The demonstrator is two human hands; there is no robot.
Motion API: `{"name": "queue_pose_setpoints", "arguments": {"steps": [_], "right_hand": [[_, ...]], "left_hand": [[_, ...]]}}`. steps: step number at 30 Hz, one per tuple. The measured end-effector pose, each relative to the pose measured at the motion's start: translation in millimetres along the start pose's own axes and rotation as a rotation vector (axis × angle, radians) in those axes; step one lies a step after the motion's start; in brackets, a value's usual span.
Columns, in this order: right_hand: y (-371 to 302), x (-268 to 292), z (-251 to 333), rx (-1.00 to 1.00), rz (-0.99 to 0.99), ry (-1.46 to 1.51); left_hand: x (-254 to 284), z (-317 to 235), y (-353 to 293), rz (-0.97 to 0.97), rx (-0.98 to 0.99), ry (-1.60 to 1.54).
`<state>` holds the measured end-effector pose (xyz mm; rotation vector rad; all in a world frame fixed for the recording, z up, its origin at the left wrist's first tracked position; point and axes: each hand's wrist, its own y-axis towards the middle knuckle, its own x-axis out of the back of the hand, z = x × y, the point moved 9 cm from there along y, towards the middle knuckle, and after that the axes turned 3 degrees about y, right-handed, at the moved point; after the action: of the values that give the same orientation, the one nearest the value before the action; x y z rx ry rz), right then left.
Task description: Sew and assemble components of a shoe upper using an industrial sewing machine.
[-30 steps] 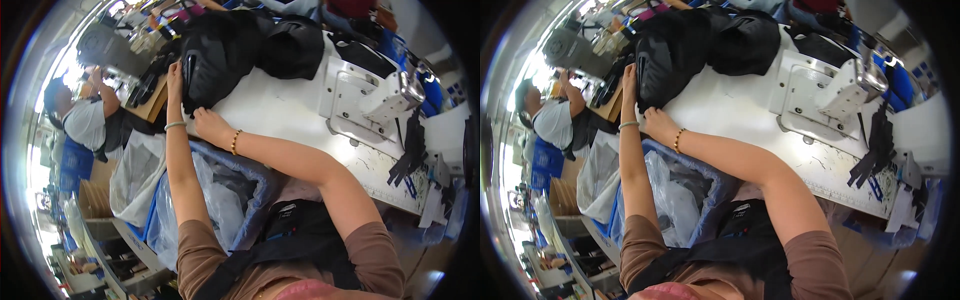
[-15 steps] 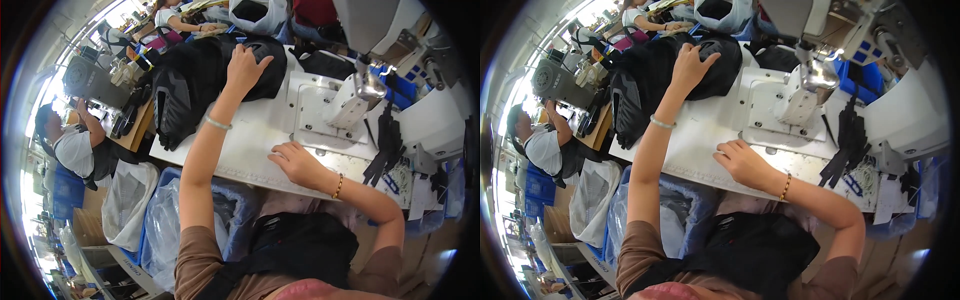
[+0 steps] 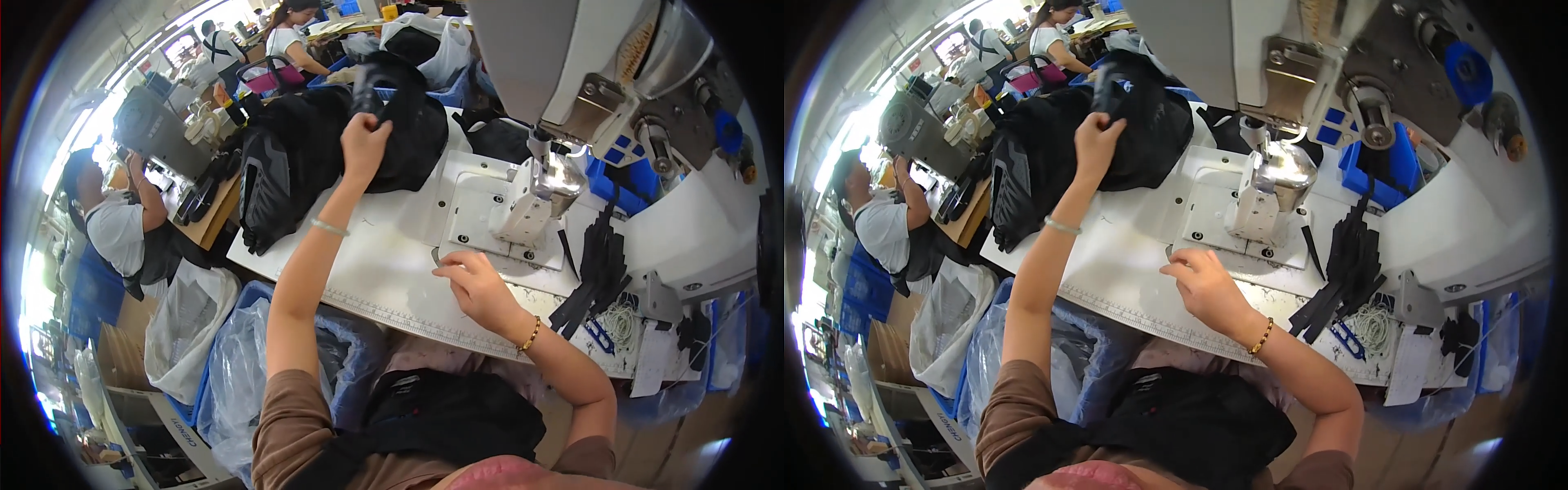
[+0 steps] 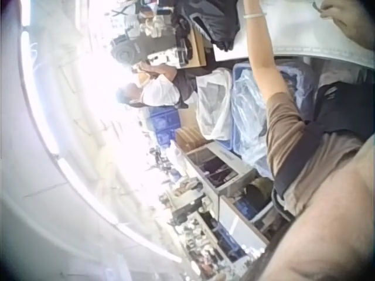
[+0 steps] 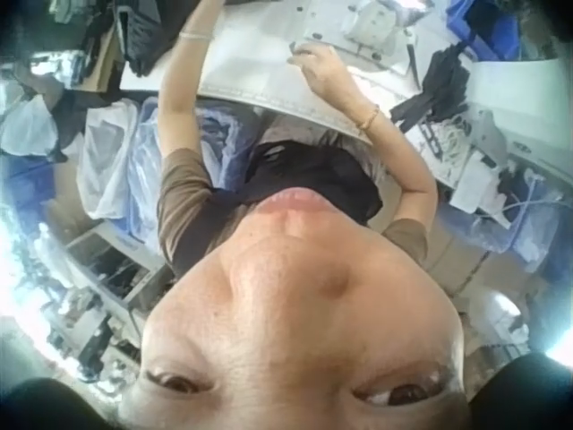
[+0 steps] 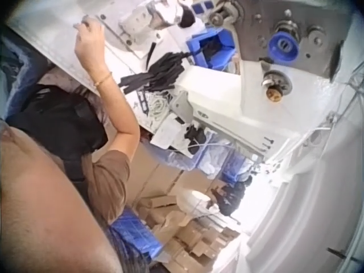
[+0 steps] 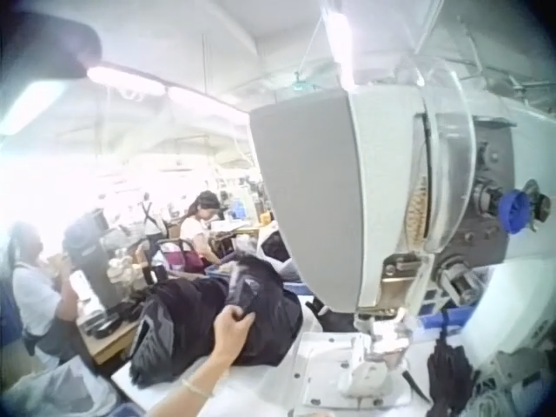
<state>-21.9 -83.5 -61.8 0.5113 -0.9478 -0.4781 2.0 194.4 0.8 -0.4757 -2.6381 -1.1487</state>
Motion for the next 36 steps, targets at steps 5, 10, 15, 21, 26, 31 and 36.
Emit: {"name": "queue_pose_setpoints", "arguments": {"steps": [5,10,15,21,26,31,36], "right_hand": [[0,8,-42,-0.437,-0.126,0.711],[-4,-30,-11,-0.718,0.32,1.269],[-7,-13,-12,-0.726,0.257,1.203],[-8,19,-28,-0.861,0.022,1.474],[-6,100,-41,-0.67,-0.49,1.079],[-7,112,-52,-0.656,-0.548,0.913],[-11,116,-54,-0.63,-0.6,0.905]], "left_hand": [[70,-42,-91,-0.193,-0.099,-0.022],[34,-80,-201,0.084,0.672,-1.234],[23,-98,-182,0.653,0.406,-0.589],[1,-143,-116,0.521,0.076,-0.339],[-63,-163,-94,0.538,0.195,-0.555],[-105,-164,-75,0.663,0.13,-0.699],[-120,-168,-78,0.794,0.164,-0.816]]}}
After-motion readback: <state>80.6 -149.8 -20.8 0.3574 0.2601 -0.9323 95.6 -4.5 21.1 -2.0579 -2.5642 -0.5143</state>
